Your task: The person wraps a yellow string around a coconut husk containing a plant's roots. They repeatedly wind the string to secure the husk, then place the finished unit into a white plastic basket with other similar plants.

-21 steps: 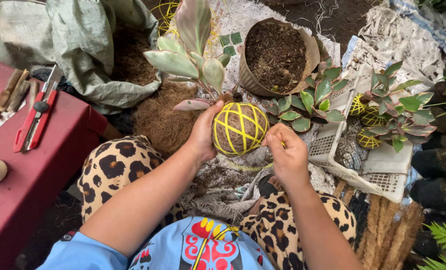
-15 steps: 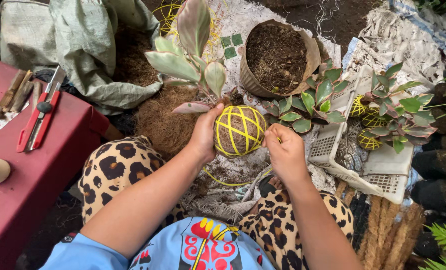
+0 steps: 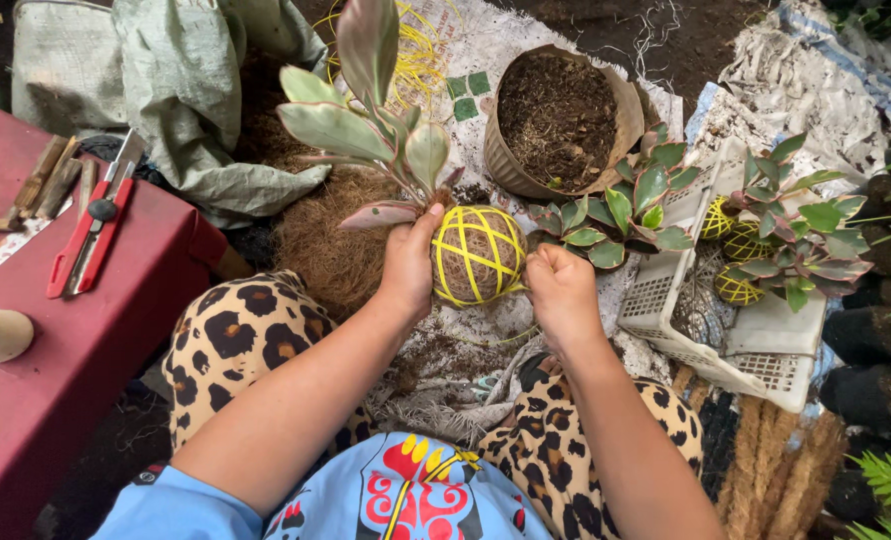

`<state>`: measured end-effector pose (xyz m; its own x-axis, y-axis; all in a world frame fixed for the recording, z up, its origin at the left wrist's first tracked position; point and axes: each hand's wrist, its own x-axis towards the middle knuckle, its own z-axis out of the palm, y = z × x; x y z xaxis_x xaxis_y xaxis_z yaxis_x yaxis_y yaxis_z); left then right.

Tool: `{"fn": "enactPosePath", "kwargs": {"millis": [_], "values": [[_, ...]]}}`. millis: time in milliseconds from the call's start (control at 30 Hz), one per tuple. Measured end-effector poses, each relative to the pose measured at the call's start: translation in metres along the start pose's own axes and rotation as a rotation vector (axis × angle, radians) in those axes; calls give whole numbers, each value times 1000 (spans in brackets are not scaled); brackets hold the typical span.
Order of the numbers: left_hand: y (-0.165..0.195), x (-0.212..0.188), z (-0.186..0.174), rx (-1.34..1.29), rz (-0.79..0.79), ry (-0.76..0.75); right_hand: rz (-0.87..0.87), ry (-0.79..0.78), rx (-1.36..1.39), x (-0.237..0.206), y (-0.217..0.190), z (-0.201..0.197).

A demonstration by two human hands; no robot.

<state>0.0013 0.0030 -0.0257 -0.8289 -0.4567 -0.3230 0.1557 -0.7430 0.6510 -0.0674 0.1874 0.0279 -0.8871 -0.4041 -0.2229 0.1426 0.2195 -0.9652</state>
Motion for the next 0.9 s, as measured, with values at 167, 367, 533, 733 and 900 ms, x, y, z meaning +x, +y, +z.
{"fn": "enactPosePath", "kwargs": {"millis": [167, 367, 533, 733, 900], "values": [[8, 4, 1, -59, -46, 28, 13, -20, 142, -7, -12, 7], [19, 5, 1, -67, -45, 72, -486, -45, -630, -31, -56, 9], [17, 8, 0, -64, 28, 72, -813, 45, -1021, -47, -77, 24], [10, 10, -4, -68, 31, 34, -766, 29, -962, -36, -54, 21], [7, 8, -4, -109, -15, -1, -477, -89, -303, -14, -11, 17]]}}
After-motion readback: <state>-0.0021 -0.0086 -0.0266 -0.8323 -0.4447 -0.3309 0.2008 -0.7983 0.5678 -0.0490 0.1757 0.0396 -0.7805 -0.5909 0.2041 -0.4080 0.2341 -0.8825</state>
